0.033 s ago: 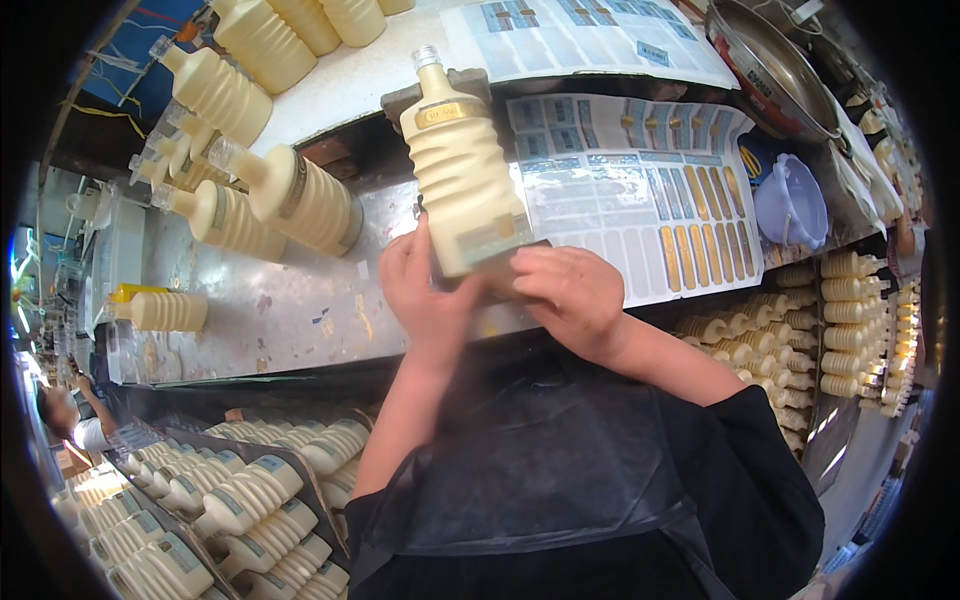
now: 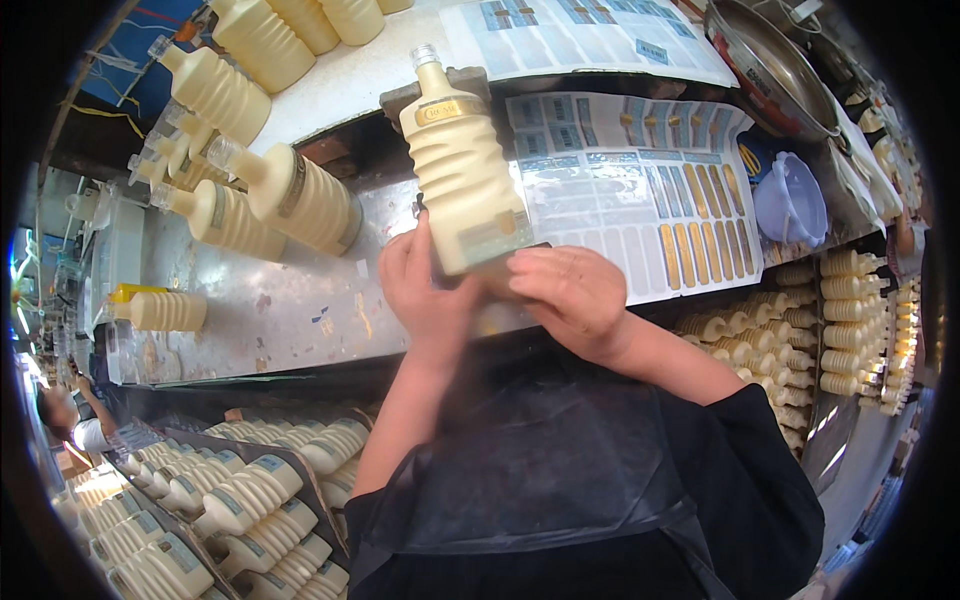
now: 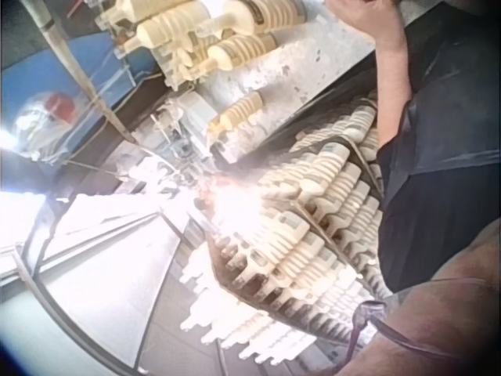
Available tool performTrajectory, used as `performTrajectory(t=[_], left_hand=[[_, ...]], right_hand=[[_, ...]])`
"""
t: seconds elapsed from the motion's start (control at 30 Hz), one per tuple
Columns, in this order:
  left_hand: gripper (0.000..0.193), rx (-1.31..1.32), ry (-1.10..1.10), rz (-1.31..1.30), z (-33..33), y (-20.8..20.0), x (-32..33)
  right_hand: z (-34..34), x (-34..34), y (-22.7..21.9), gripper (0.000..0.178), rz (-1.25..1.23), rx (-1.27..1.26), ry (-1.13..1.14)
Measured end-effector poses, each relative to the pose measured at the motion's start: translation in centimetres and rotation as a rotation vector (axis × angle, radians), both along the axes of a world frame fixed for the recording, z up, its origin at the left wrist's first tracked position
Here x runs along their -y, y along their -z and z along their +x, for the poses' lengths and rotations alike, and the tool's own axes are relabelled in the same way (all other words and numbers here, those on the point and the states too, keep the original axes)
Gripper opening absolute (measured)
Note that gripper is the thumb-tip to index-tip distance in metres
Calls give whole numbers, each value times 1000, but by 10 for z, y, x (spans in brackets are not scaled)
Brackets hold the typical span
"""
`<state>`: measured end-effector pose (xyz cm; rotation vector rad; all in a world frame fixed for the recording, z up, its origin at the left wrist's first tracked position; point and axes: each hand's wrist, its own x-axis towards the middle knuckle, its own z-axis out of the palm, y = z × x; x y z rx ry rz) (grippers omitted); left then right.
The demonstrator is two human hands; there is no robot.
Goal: The person repeatedly picks up cream-colored plastic bottles, applies rectangular labels to their bodies, and smooths them with a small tool. Finished bottles are placed on a nearby table. The process is repeated for several bottles in a continuous sequence.
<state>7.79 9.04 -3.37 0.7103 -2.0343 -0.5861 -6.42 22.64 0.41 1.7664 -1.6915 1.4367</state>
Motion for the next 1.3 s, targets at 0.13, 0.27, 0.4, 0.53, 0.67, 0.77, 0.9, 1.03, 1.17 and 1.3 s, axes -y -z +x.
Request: performTrajectory(t=[0.13, 0.27, 0.4, 0.53, 0.67, 0.77, 0.9, 1.03, 1.17, 1.3], left_hand=[[74, -26, -27, -64, -8, -13, -10], [68, -24, -56, -107, -10, -10, -9], [64, -32, -82, -161, -13, -14, -13], [67, 3, -101, -252, -10, -4, -6], [74, 7, -88, -212, -6, -5, -7], [76, 12, -64, -101, -5, -10, -9], [77, -4, 23, 9, 1, -9, -4], [74, -11, 113, 226, 3, -6, 3], [59, -69, 23, 677, -10, -11, 2], [44, -190, 117, 634, -9, 14, 5]], right_hand=[[-16, 10, -37, 34, 52, -140, 81], [4, 5, -47, 30, 160, -281, -137], [1, 16, -60, 27, 106, -319, 14], [25, 21, -54, 20, 174, -345, -67], [27, 21, -55, 20, 241, -232, -104], [17, 18, -50, 18, 325, -7, 99], [-6, 10, -39, 24, 509, 301, 289], [0, 12, -36, 23, 577, 456, 251], [5, 19, -31, 25, 620, 478, 206], [-19, 7, -11, 28, 675, 658, 233]])
